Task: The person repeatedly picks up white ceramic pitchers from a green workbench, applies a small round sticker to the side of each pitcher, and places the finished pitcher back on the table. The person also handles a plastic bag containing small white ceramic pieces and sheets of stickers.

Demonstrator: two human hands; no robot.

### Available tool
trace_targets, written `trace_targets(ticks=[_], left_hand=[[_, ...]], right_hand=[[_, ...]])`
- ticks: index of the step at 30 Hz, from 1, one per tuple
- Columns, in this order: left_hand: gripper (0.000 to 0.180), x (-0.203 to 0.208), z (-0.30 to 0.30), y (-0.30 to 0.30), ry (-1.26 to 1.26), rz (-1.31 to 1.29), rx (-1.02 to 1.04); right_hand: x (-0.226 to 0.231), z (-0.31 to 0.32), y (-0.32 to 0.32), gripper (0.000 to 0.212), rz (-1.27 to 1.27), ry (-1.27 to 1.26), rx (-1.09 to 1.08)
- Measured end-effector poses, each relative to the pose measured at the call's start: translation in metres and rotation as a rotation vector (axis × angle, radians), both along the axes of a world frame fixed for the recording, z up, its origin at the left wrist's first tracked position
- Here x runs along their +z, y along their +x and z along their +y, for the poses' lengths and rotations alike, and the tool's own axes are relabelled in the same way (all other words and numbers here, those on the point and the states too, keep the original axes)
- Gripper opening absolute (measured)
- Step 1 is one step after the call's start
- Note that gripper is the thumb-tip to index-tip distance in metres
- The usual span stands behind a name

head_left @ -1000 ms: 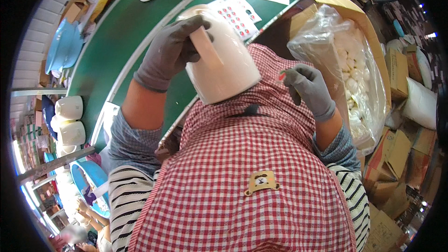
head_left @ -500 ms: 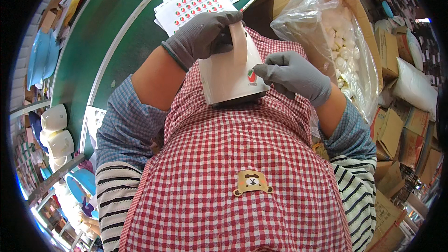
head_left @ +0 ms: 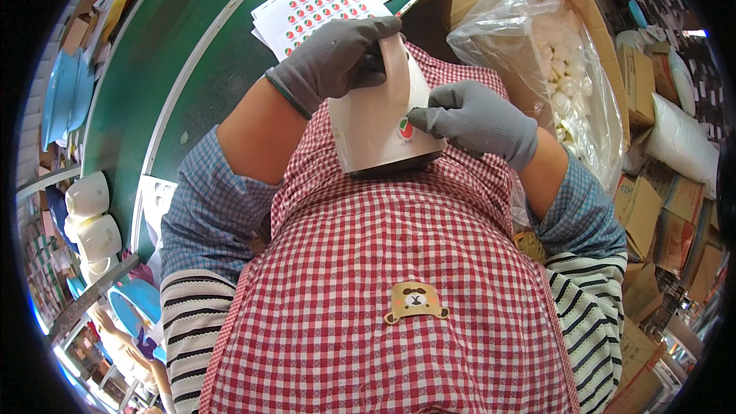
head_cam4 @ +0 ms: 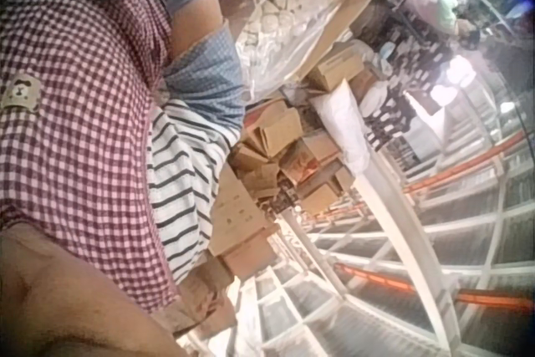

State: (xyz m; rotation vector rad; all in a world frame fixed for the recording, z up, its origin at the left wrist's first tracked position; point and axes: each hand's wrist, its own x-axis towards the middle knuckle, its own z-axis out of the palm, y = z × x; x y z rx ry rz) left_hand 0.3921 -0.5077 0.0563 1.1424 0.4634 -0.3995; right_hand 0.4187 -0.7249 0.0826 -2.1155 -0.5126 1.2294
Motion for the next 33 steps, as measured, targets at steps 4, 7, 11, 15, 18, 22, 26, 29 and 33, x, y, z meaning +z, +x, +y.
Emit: trace_targets(ticks=[4, 7, 11, 15, 18, 22, 26, 29, 33], left_hand=[[0.025, 0.001, -0.002, -0.002, -0.006, -0.011, 0.023], [0.032, -0.006, 0.001, 0.000, 0.004, -0.010, -0.009], [0.035, -0.008, 0.004, 0.000, -0.013, -0.013, -0.039], [0.034, -0.011, 0.004, -0.001, -0.035, -0.021, -0.013], [0.033, -0.014, 0.007, -0.003, -0.015, -0.074, -0.027], [0.034, -0.010, 0.005, -0.003, 0.013, -0.083, -0.031], [0.032, -0.004, 0.004, -0.006, 0.003, -0.030, -0.004], [0.038, -0.005, 0.008, -0.012, -0.001, -0.055, -0.037], [0.038, -0.009, 0.040, -0.025, -0.129, -0.061, 0.088]], right_hand=[[-0.002, 0.002, 0.000, 0.047, -0.074, -0.042, 0.049], [-0.005, 0.001, -0.003, 0.050, -0.193, -0.059, 0.098], [0.012, 0.005, -0.022, 0.044, -0.590, -0.140, 0.197], [0.012, 0.004, -0.030, 0.053, -0.884, -0.185, 0.211], [0.007, 0.001, -0.025, 0.056, -0.903, -0.173, 0.121], [0.002, 0.001, -0.024, 0.072, -0.872, 0.015, -0.054], [0.004, 0.008, -0.034, 0.105, -0.834, -0.064, 0.044], [0.026, 0.008, -0.036, 0.110, -0.682, -0.168, 0.146], [-0.011, -0.007, 0.019, 0.092, -0.699, 0.119, -0.089]])
